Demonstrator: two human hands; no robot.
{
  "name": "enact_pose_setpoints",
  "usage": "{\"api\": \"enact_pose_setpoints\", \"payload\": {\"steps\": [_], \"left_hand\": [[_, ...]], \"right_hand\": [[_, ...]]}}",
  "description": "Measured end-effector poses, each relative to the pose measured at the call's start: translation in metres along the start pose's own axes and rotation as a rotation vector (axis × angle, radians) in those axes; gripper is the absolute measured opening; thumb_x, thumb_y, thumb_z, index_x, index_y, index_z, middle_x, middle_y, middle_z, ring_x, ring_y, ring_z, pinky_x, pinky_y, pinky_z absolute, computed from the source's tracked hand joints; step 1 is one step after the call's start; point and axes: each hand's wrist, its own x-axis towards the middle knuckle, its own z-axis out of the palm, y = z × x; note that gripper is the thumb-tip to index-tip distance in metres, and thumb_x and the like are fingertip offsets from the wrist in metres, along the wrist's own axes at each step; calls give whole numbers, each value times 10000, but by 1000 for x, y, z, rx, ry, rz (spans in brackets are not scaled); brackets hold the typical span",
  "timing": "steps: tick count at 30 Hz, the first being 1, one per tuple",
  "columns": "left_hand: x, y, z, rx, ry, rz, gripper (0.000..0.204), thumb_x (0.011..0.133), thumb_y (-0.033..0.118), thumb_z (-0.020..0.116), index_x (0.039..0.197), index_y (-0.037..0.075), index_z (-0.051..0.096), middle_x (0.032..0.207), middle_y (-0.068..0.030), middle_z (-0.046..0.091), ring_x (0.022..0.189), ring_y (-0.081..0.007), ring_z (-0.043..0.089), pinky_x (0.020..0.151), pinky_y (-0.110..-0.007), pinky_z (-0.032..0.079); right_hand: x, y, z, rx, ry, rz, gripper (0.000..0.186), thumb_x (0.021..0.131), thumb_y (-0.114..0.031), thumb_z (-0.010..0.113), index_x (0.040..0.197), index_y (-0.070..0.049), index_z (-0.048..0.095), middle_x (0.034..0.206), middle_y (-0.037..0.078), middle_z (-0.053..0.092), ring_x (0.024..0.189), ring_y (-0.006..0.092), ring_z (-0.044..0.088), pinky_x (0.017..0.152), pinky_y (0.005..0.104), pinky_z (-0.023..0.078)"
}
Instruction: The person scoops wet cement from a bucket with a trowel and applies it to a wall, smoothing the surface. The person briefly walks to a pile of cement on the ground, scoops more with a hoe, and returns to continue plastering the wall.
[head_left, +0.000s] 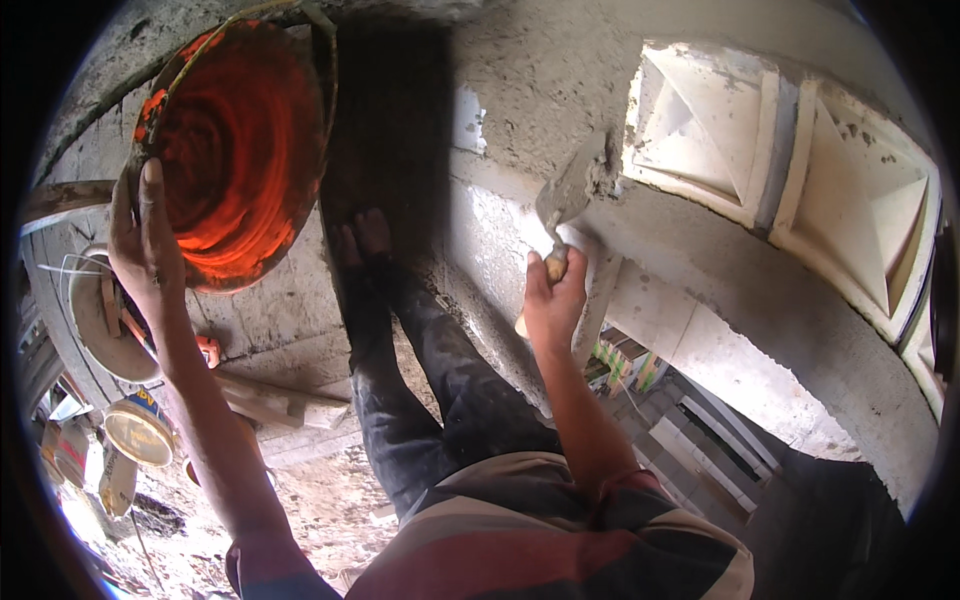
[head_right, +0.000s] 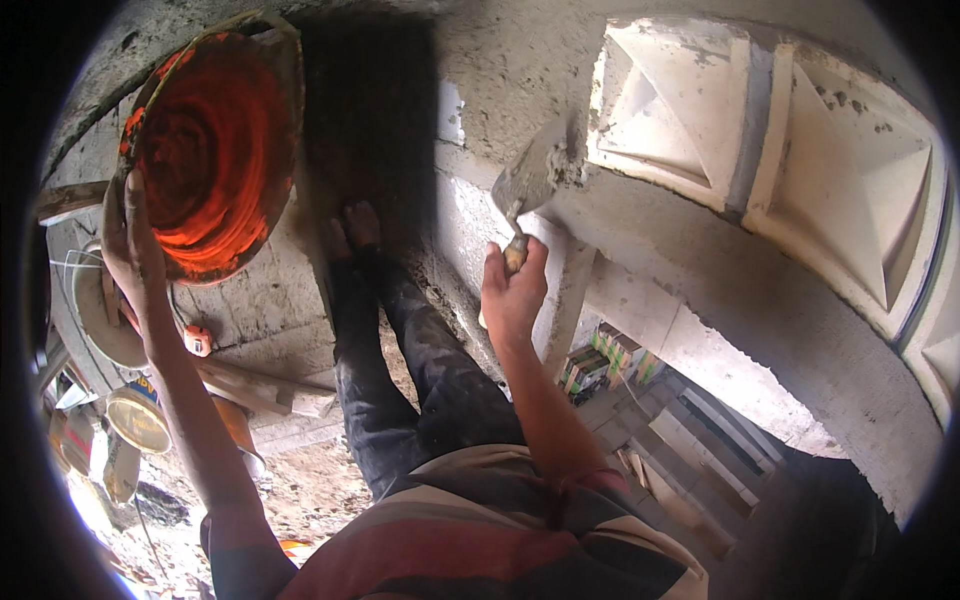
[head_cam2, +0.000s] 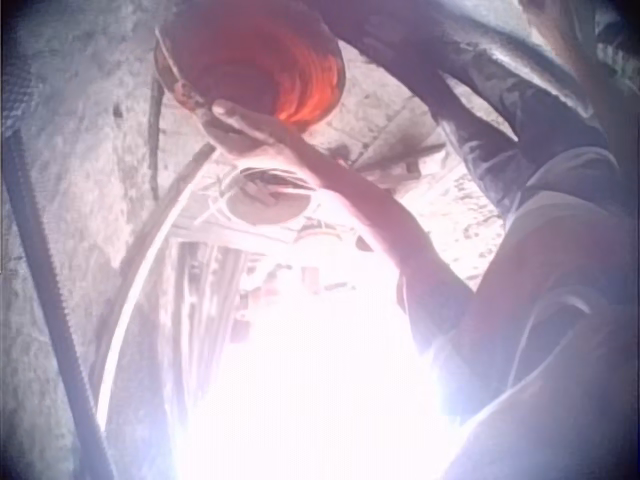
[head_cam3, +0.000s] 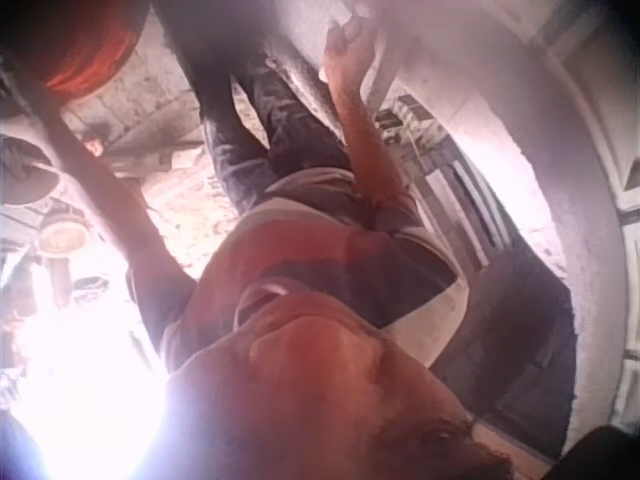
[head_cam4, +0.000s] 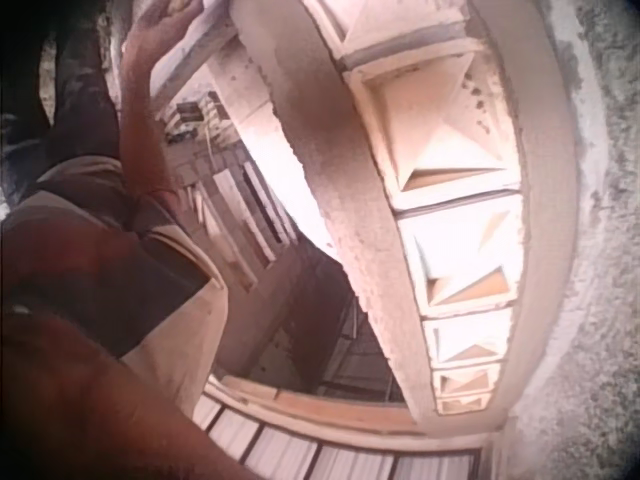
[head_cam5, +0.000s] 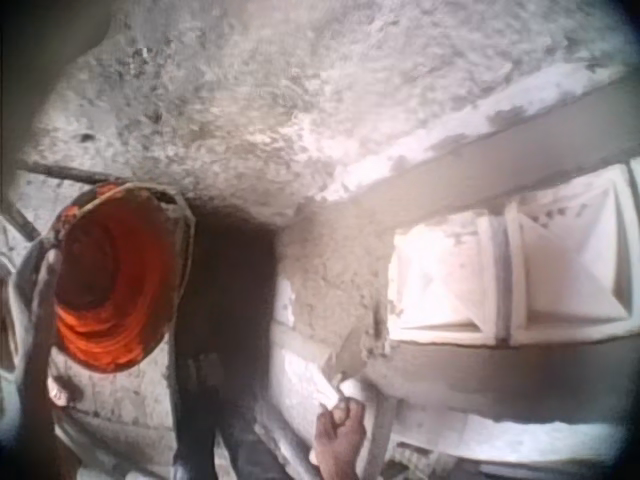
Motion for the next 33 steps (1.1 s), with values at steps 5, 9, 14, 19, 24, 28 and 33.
{"api": "enact_pose_setpoints", "payload": {"steps": [5, 9, 14, 19, 24, 28, 33], "left_hand": [[10, -6, -9, -19, -62, -57, 530, 989, 448, 629, 1290, 13, 660, 1199, -165, 708, 1123, -204, 640, 998, -338, 462], [9, -11, -11, 55, 82, -99, 532, 1000, 452, 604, 1307, 20, 653, 1215, -160, 703, 1119, -218, 642, 997, -340, 463], [12, -18, -15, 9, 45, -28, 517, 1002, 442, 606, 1301, 23, 659, 1218, -141, 707, 1112, -217, 644, 994, -334, 463], [8, -13, -22, -31, -7, -34, 581, 980, 437, 658, 1329, -25, 610, 1139, -136, 716, 997, -190, 637, 924, -340, 481], [15, -57, -24, 74, -180, -58, 625, 890, 354, 678, 1413, 50, 520, 1080, -242, 704, 1000, -392, 681, 877, -468, 526], [-8, -105, -30, 160, -214, -37, 624, 837, 309, 665, 1409, 99, 530, 1005, -275, 701, 1007, -455, 679, 871, -493, 539], [-89, 23, -66, -2, -245, -167, 543, 806, 160, 619, 1342, 76, 596, 951, -210, 713, 887, -340, 698, 804, -414, 544]], "right_hand": [[-11, -17, -8, -96, -327, -197, 407, 895, -151, 757, 1210, 16, 561, 859, 121, 647, 704, 236, 617, 686, 356, 523], [8, -37, -14, 267, -961, 69, 385, 897, -97, 752, 1233, -18, 579, 858, 48, 637, 678, 113, 594, 614, 282, 502], [40, -15, -38, 499, -1053, 373, 266, 978, -160, 654, 1204, -46, 575, 827, 16, 620, 644, 67, 573, 554, 260, 487], [-19, -21, -84, 54, -666, 22, 167, 989, -176, 616, 1108, -69, 566, 676, -18, 544, 517, 62, 506, 475, 251, 441], [-50, -13, -118, -158, -741, -63, 334, 934, -241, 683, 1167, -31, 567, 787, 68, 649, 645, 144, 633, 574, 316, 520], [-70, 9, -152, -118, -798, -238, 529, 850, -292, 705, 1267, -1, 560, 1128, 225, 649, 1060, 370, 644, 920, 421, 509], [-83, -16, -166, 4, -912, -485, 601, 820, -212, 704, 1349, -7, 505, 1244, 234, 566, 1176, 405, 582, 984, 466, 488]]}}
